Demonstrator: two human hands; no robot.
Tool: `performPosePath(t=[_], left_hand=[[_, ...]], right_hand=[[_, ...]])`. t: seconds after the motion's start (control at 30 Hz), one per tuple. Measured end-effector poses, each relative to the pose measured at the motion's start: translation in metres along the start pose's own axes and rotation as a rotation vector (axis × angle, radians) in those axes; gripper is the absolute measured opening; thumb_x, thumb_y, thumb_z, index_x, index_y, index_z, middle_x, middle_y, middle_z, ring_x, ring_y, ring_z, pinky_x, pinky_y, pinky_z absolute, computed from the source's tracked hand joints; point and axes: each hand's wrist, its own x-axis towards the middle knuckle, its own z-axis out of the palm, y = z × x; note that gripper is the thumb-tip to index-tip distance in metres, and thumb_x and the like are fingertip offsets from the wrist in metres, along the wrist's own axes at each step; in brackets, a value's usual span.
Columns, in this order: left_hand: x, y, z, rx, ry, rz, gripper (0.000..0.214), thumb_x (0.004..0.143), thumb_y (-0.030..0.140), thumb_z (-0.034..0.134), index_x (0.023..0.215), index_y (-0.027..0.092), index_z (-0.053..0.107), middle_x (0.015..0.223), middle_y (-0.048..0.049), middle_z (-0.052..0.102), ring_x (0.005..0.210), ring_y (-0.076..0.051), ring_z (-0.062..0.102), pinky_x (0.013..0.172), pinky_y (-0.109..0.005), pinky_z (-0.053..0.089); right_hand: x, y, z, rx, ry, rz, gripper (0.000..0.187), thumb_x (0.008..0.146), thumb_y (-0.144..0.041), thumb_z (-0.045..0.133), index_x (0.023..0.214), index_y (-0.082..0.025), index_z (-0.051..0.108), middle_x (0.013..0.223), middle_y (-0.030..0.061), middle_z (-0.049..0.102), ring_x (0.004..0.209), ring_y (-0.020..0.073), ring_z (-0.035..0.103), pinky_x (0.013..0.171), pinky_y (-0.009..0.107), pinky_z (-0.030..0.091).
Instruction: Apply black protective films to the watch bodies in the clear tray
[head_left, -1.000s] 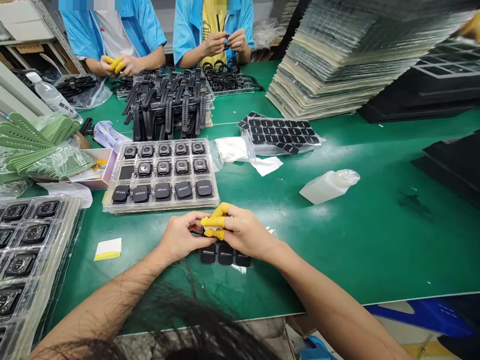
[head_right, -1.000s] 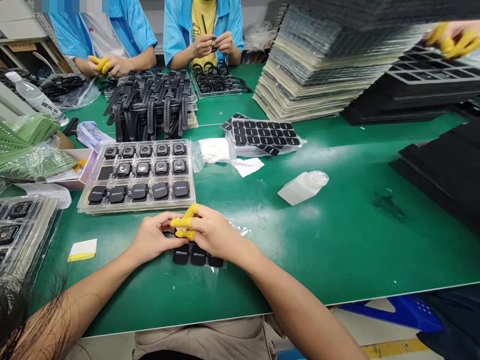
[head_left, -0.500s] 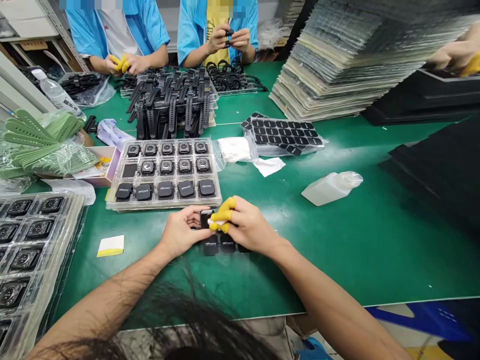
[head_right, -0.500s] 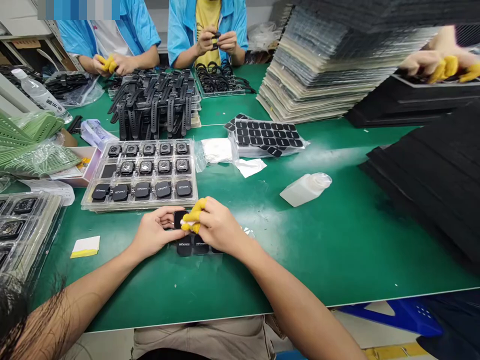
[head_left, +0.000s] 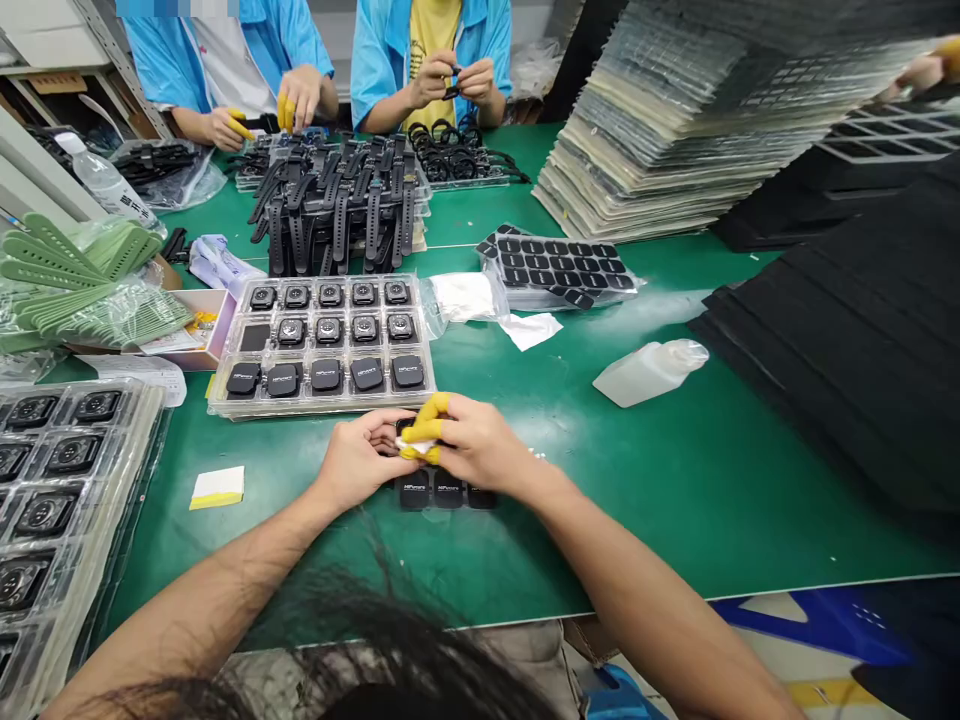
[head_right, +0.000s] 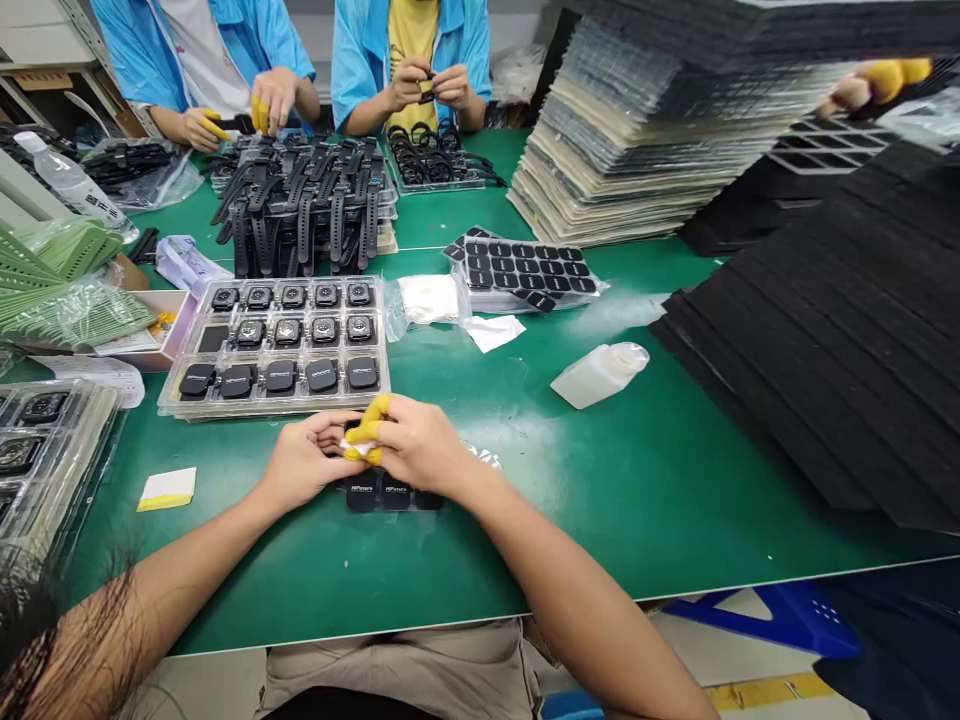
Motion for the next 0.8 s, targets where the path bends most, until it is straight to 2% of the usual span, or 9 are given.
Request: performPosePath(t=[0.1, 0.2, 0.33, 0.43, 0.5, 0.63, 0.7, 0.8], left_hand=[[0.0, 0.001, 0.001, 0.005, 0.002, -0.01, 0.059, 0.065, 0.026, 0.098, 0.121, 0.016, 0.081, 0.086, -0.0051, 0.085, 0.077, -0.024, 0.081, 0.083, -0.04, 0.07], [-0.001, 0.002, 0.0, 0.01, -0.016, -0.003, 0.059, 0.062, 0.023, 0.097, 0.119, 0.015, 0.081, 0.085, -0.0048, 0.085, 0.077, -0.024, 0.081, 0.082, -0.038, 0.07], [-0.001, 0.0, 0.0, -0.002, -0.014, -0.006, 0.061, 0.061, 0.023, 0.098, 0.119, 0.013, 0.081, 0.082, -0.0049, 0.084, 0.075, -0.023, 0.08, 0.082, -0.038, 0.069], [-0.001, 0.0, 0.0, -0.012, -0.009, -0.013, 0.062, 0.064, 0.027, 0.099, 0.121, 0.014, 0.081, 0.083, -0.0055, 0.085, 0.075, -0.023, 0.081, 0.081, -0.039, 0.07], [-0.001, 0.0, 0.0, -0.003, -0.039, -0.005, 0.061, 0.063, 0.026, 0.1, 0.12, 0.015, 0.082, 0.083, -0.0052, 0.085, 0.075, -0.023, 0.08, 0.08, -0.038, 0.069], [-0.002, 0.002, 0.0, 0.004, -0.053, 0.01, 0.06, 0.062, 0.024, 0.099, 0.118, 0.013, 0.082, 0.081, -0.0055, 0.084, 0.074, -0.022, 0.08, 0.079, -0.035, 0.069], [-0.002, 0.002, 0.001, -0.008, -0.041, 0.008, 0.06, 0.063, 0.026, 0.099, 0.119, 0.012, 0.081, 0.083, -0.0065, 0.085, 0.076, -0.023, 0.081, 0.081, -0.036, 0.069], [-0.002, 0.001, 0.001, -0.007, -0.045, 0.022, 0.06, 0.065, 0.028, 0.099, 0.12, 0.013, 0.081, 0.084, -0.0065, 0.085, 0.077, -0.024, 0.082, 0.082, -0.038, 0.07]], right_hand=[[-0.002, 0.005, -0.007, -0.052, 0.032, -0.009, 0.024, 0.098, -0.011, 0.064, 0.108, -0.024, 0.082, 0.097, 0.0063, 0.074, 0.086, 0.019, 0.071, 0.073, 0.03, 0.059], [-0.002, 0.005, -0.007, -0.025, 0.079, -0.02, 0.026, 0.098, -0.011, 0.062, 0.111, -0.022, 0.082, 0.101, 0.0079, 0.075, 0.085, 0.0183, 0.07, 0.075, 0.03, 0.06], [-0.002, 0.005, -0.01, -0.027, -0.061, -0.084, 0.028, 0.097, -0.01, 0.062, 0.109, -0.026, 0.083, 0.103, 0.0056, 0.076, 0.081, 0.016, 0.07, 0.067, 0.026, 0.056], [-0.002, 0.004, -0.012, -0.002, -0.011, -0.009, 0.033, 0.098, -0.009, 0.059, 0.109, -0.028, 0.083, 0.104, 0.006, 0.076, 0.086, 0.0177, 0.071, 0.072, 0.029, 0.059], [-0.001, 0.003, -0.011, 0.039, -0.015, -0.011, 0.034, 0.098, -0.009, 0.057, 0.109, -0.029, 0.083, 0.107, 0.007, 0.076, 0.089, 0.0185, 0.072, 0.075, 0.03, 0.06], [-0.004, 0.009, -0.021, -0.007, -0.165, -0.099, 0.041, 0.095, -0.003, 0.054, 0.105, -0.03, 0.083, 0.104, 0.0043, 0.077, 0.08, 0.0154, 0.07, 0.068, 0.026, 0.053], [-0.007, 0.013, -0.026, -0.062, -0.122, -0.059, 0.04, 0.095, -0.003, 0.054, 0.105, -0.029, 0.083, 0.102, 0.0043, 0.077, 0.077, 0.0147, 0.068, 0.065, 0.026, 0.051], [-0.008, 0.01, -0.022, 0.012, 0.007, 0.014, 0.031, 0.1, -0.012, 0.056, 0.109, -0.027, 0.081, 0.104, 0.0068, 0.076, 0.084, 0.0175, 0.072, 0.072, 0.029, 0.058]])
